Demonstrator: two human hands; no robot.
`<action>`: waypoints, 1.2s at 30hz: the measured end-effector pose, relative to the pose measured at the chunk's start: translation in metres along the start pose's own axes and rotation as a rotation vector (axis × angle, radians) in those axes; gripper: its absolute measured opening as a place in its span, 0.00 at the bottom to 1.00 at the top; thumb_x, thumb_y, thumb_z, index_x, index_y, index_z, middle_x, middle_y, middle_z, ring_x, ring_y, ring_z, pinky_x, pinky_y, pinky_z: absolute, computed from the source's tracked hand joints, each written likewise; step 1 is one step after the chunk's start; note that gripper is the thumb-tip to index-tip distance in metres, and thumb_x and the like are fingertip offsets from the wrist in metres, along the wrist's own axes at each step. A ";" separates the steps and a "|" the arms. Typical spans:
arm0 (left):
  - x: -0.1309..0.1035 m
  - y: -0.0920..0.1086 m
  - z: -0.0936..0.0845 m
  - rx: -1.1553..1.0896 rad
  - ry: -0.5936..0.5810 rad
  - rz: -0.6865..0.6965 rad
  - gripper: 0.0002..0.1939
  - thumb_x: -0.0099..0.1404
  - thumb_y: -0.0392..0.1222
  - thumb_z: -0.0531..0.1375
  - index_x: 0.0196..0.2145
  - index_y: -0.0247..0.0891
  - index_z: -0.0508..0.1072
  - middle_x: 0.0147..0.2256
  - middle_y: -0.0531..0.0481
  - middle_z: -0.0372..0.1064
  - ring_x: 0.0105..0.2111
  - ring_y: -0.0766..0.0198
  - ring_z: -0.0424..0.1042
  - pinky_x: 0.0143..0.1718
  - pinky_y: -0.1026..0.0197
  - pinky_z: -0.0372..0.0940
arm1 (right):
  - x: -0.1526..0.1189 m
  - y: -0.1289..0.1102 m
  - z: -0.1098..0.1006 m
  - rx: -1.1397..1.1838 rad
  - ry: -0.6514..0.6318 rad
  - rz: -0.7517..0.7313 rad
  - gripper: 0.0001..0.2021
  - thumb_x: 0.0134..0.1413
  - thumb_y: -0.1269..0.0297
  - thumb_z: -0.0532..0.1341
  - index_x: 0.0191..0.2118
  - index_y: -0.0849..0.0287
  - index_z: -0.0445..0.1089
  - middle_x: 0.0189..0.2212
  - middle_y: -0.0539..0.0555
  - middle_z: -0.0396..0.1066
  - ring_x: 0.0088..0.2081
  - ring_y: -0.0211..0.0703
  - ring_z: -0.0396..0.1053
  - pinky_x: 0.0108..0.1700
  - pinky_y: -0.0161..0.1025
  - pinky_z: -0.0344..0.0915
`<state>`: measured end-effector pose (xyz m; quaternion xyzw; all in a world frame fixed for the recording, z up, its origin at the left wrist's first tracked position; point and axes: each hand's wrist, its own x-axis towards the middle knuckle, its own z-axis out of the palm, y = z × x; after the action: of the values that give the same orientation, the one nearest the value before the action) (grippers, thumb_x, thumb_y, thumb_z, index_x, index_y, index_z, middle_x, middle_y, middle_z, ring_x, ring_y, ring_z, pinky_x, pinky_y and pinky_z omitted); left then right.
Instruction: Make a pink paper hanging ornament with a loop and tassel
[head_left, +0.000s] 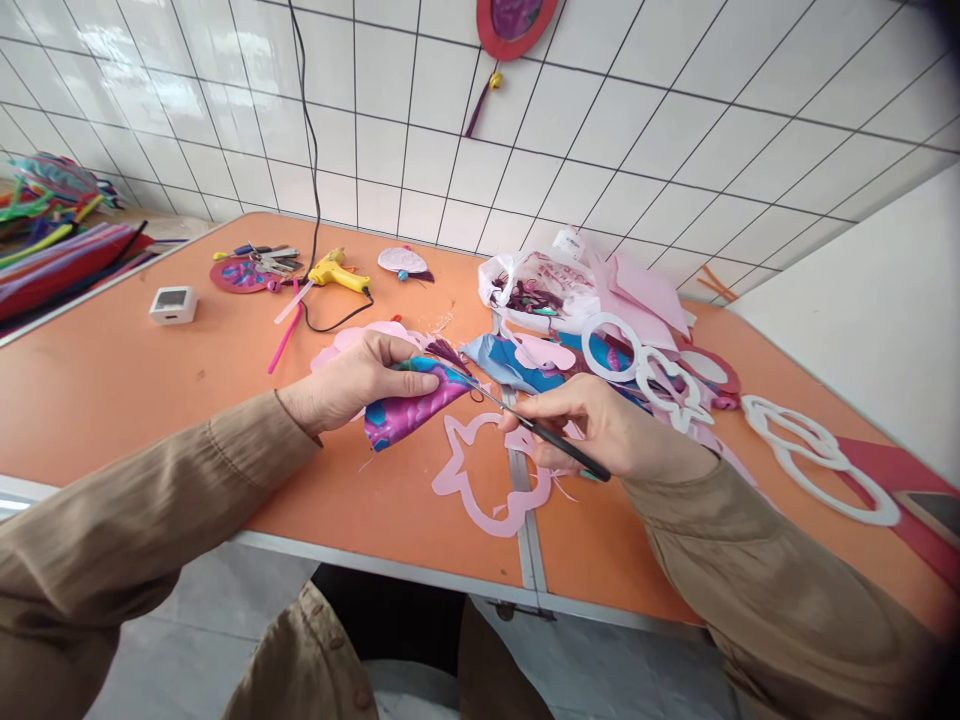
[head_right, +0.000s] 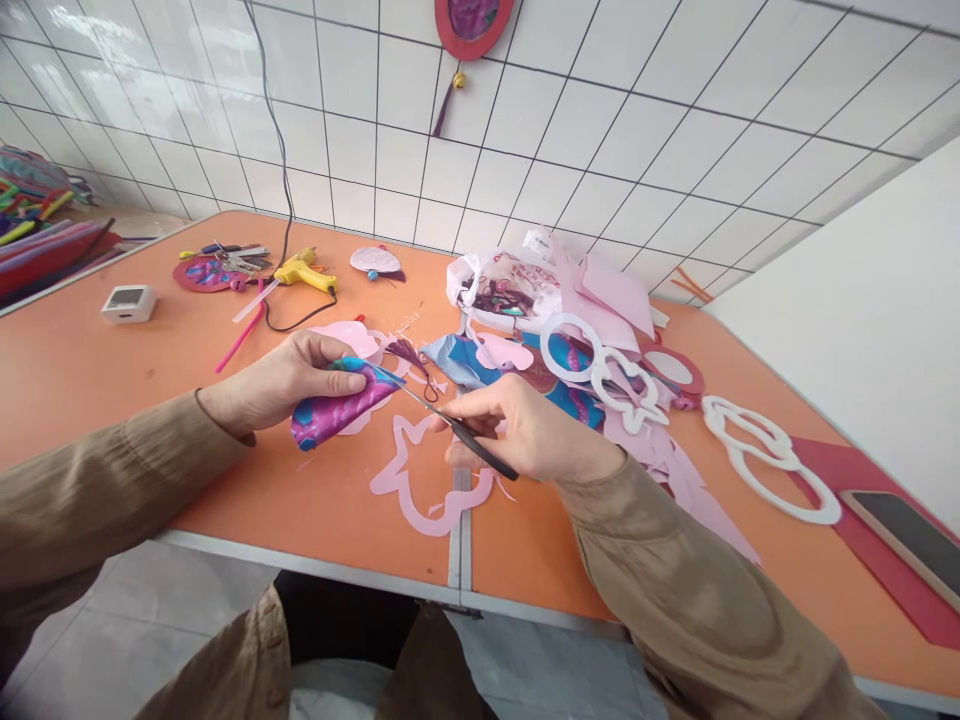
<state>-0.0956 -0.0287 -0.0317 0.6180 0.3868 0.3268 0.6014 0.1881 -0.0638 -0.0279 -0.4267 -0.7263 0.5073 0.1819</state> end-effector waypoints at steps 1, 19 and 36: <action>0.000 0.000 0.000 -0.004 0.011 0.000 0.13 0.49 0.46 0.77 0.27 0.35 0.83 0.23 0.50 0.76 0.21 0.68 0.67 0.20 0.66 0.59 | 0.000 0.001 0.000 0.008 0.001 0.000 0.20 0.50 0.54 0.73 0.43 0.66 0.80 0.19 0.46 0.62 0.20 0.32 0.55 0.20 0.34 0.55; 0.003 -0.001 -0.004 -0.053 0.074 -0.090 0.17 0.43 0.44 0.80 0.26 0.34 0.82 0.22 0.51 0.74 0.19 0.70 0.67 0.18 0.68 0.60 | -0.001 0.000 -0.002 0.063 -0.029 0.051 0.17 0.50 0.57 0.72 0.42 0.64 0.78 0.19 0.43 0.58 0.19 0.30 0.52 0.20 0.34 0.56; 0.007 -0.003 -0.009 -0.073 0.010 -0.057 0.16 0.42 0.41 0.81 0.27 0.36 0.83 0.21 0.53 0.72 0.20 0.72 0.64 0.18 0.67 0.56 | 0.001 0.001 -0.003 0.062 -0.052 0.095 0.20 0.49 0.55 0.72 0.43 0.65 0.78 0.19 0.44 0.61 0.19 0.30 0.54 0.19 0.32 0.57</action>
<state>-0.1007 -0.0183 -0.0341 0.5830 0.3949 0.3264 0.6306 0.1905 -0.0615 -0.0278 -0.4417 -0.6935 0.5486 0.1518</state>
